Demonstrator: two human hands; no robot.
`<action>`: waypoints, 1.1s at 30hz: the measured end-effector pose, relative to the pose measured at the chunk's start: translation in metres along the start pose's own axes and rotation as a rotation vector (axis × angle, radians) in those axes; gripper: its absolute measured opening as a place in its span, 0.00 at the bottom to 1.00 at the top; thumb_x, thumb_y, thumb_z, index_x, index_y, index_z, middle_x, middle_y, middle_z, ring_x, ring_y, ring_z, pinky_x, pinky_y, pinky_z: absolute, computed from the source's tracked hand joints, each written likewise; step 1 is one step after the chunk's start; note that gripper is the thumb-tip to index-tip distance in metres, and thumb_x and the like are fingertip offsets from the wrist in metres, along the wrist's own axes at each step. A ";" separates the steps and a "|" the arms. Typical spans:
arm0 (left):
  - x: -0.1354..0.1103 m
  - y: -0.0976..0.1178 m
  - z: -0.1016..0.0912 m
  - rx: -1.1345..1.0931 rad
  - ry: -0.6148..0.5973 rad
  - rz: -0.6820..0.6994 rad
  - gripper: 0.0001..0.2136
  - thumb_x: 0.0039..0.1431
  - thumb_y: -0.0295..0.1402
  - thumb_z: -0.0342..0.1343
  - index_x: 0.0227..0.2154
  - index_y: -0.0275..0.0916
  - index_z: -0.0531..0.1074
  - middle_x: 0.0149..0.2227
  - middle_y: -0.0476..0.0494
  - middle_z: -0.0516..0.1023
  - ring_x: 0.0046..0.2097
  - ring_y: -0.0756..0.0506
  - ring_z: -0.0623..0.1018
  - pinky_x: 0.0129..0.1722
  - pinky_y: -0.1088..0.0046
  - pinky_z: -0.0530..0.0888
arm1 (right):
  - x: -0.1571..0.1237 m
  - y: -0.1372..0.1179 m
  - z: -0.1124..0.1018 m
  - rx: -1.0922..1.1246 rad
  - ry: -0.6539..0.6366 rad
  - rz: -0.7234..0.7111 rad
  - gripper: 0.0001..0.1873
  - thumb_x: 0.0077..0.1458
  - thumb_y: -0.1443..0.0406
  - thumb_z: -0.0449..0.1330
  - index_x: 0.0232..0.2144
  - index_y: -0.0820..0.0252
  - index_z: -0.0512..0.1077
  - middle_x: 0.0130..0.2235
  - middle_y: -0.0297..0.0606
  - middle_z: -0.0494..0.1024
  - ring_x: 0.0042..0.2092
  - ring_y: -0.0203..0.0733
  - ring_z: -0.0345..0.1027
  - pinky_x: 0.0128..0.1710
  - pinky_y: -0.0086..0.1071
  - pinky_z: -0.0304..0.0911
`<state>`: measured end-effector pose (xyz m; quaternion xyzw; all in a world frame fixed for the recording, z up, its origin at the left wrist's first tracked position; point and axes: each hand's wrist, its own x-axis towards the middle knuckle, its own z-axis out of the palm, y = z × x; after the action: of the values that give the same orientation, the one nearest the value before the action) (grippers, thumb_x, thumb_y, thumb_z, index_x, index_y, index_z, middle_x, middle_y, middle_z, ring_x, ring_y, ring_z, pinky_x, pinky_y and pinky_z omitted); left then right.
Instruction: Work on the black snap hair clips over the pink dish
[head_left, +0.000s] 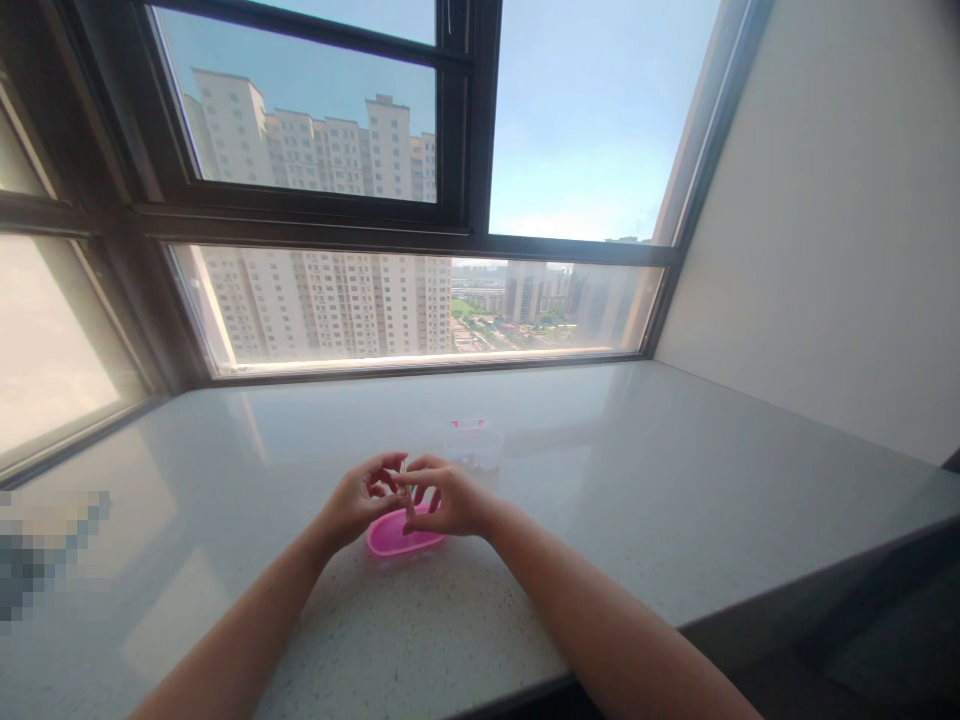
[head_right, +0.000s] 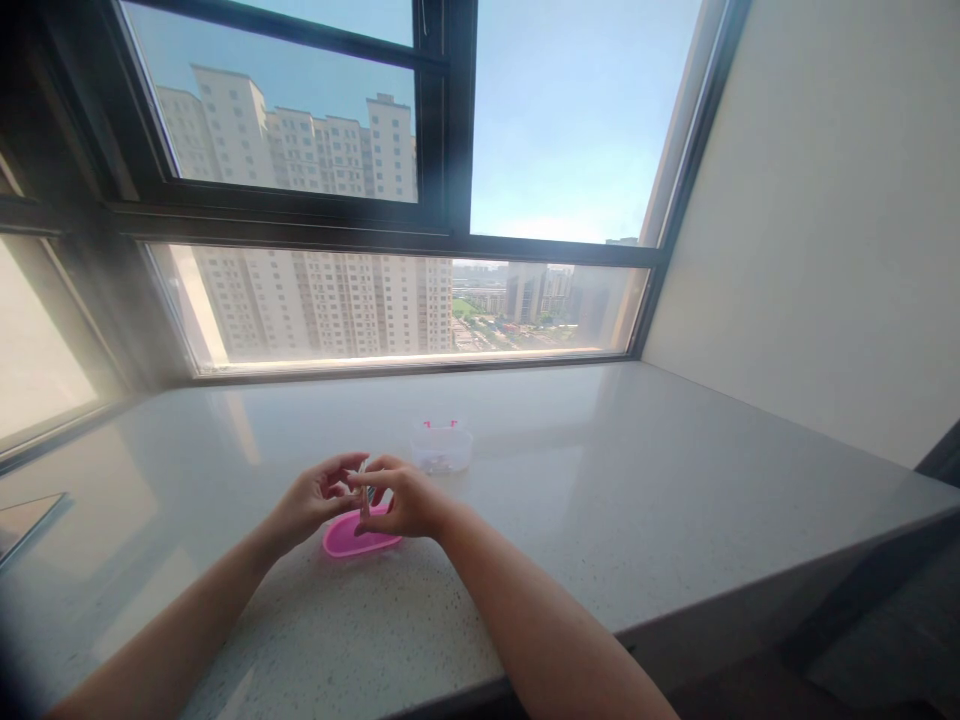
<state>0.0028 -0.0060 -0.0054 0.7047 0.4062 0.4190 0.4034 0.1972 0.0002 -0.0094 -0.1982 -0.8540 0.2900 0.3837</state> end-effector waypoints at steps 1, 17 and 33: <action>0.000 0.001 0.000 -0.009 -0.008 -0.003 0.28 0.45 0.37 0.63 0.49 0.34 0.63 0.32 0.46 0.75 0.33 0.47 0.75 0.33 0.70 0.72 | 0.000 0.000 0.000 -0.006 0.010 -0.006 0.36 0.36 0.60 0.70 0.51 0.51 0.68 0.45 0.41 0.68 0.34 0.34 0.68 0.30 0.28 0.68; 0.000 0.006 0.000 0.067 0.070 0.047 0.26 0.45 0.38 0.63 0.48 0.34 0.65 0.36 0.43 0.74 0.32 0.48 0.74 0.30 0.71 0.73 | 0.000 0.003 -0.004 0.019 -0.006 -0.008 0.35 0.38 0.59 0.69 0.51 0.55 0.67 0.46 0.42 0.68 0.35 0.35 0.68 0.31 0.29 0.69; -0.003 0.012 -0.007 0.502 0.197 0.266 0.23 0.48 0.40 0.58 0.48 0.42 0.66 0.48 0.39 0.65 0.40 0.44 0.73 0.31 0.66 0.75 | -0.006 0.028 -0.026 -0.049 0.206 0.160 0.35 0.36 0.58 0.70 0.49 0.58 0.67 0.43 0.40 0.69 0.25 0.27 0.61 0.23 0.24 0.60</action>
<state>-0.0020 -0.0108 0.0074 0.7855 0.4383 0.4210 0.1167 0.2241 0.0270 -0.0162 -0.3039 -0.7984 0.2767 0.4400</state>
